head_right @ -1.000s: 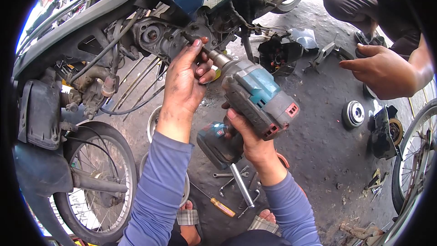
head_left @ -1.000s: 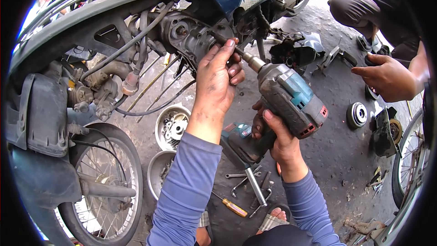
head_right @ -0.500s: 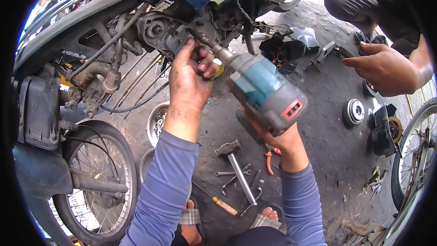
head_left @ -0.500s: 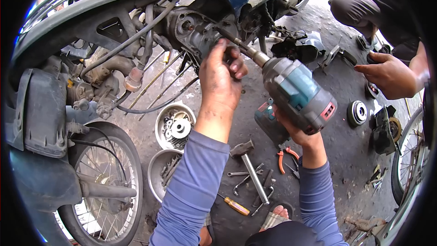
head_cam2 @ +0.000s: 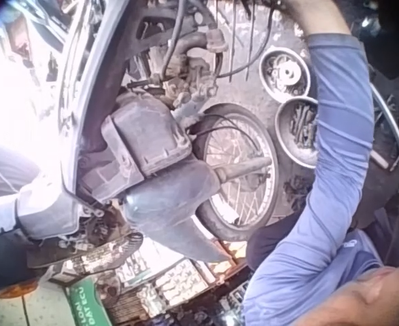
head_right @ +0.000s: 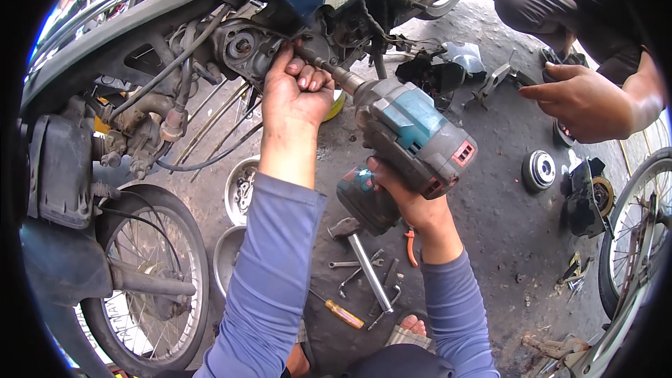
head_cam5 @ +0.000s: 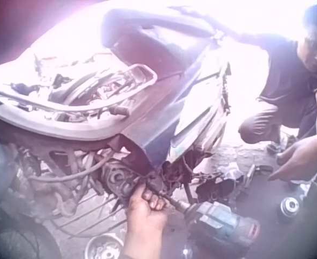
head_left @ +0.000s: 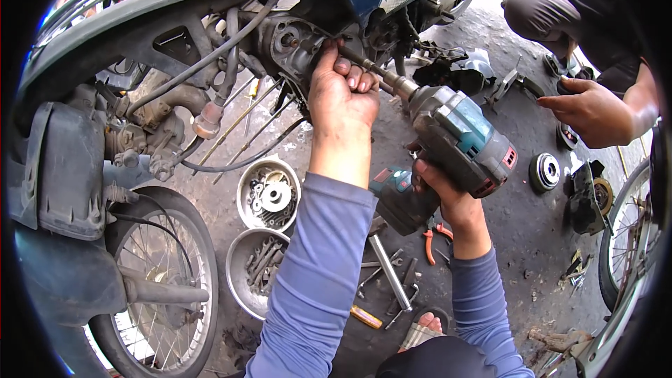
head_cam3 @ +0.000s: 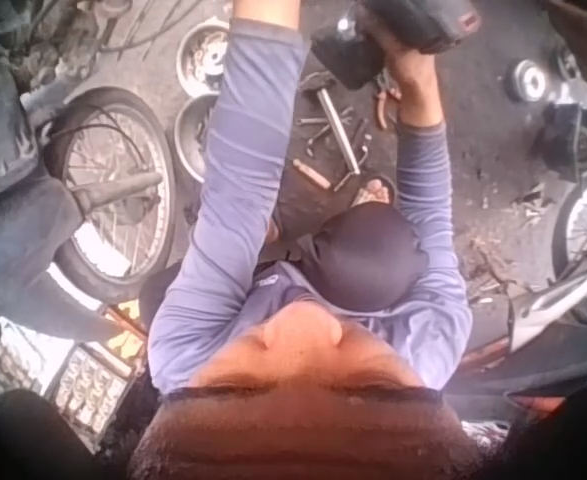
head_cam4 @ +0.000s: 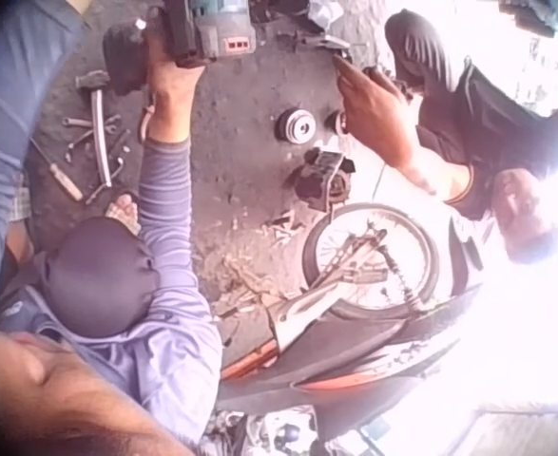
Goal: Disassembling motorcycle engine components using manual and power tools.
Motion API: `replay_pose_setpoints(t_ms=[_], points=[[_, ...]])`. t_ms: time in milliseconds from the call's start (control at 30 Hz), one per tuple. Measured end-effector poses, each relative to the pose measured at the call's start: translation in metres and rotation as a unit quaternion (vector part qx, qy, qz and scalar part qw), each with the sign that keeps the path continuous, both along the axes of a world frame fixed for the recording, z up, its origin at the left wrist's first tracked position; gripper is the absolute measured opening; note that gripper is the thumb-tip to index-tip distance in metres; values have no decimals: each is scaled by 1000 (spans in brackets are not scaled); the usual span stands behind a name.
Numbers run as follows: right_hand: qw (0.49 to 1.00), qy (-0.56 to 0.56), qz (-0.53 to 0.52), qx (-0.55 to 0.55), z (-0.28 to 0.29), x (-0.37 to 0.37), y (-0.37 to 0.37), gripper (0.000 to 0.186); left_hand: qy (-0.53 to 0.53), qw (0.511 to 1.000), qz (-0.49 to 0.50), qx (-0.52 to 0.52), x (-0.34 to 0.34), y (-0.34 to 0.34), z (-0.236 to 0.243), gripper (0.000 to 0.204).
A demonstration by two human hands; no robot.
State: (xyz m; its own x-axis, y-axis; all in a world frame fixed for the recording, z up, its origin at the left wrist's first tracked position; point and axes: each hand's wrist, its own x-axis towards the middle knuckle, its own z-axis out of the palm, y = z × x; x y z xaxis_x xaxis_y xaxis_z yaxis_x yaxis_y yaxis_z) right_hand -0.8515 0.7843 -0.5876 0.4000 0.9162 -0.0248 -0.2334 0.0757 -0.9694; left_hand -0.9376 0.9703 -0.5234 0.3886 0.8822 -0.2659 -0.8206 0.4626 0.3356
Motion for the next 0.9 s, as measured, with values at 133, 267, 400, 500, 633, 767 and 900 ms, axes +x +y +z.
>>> replay_pose_setpoints(t_ms=[133, 267, 400, 500, 633, 767, 900], points=[[999, 29, -18, 19, -11, 3, -26, 38, 40, 996, -28, 73, -5, -24, 1, 15], [992, 123, 23, 33, -23, 18, -101, 58, 121, 987, -48, 90, -29, -98, -36, 15], [981, 146, 46, -117, -46, 47, -176, 60, -86, 990, -82, -78, -50, -162, -102, 15], [961, 218, 39, -164, -68, 64, -208, 56, 75, 982, -89, -151, -76, -171, -140, 17], [915, 320, -13, -247, -97, 94, -233, 48, 431, 891, -142, 4, -177, -93, -161, 31], [871, 309, -117, -362, -128, 123, -249, 43, 671, 706, -197, 111, -256, -17, -178, 43], [867, 260, -163, -393, -149, 122, -256, 37, 681, 666, -260, 157, -272, 0, -187, 41]])
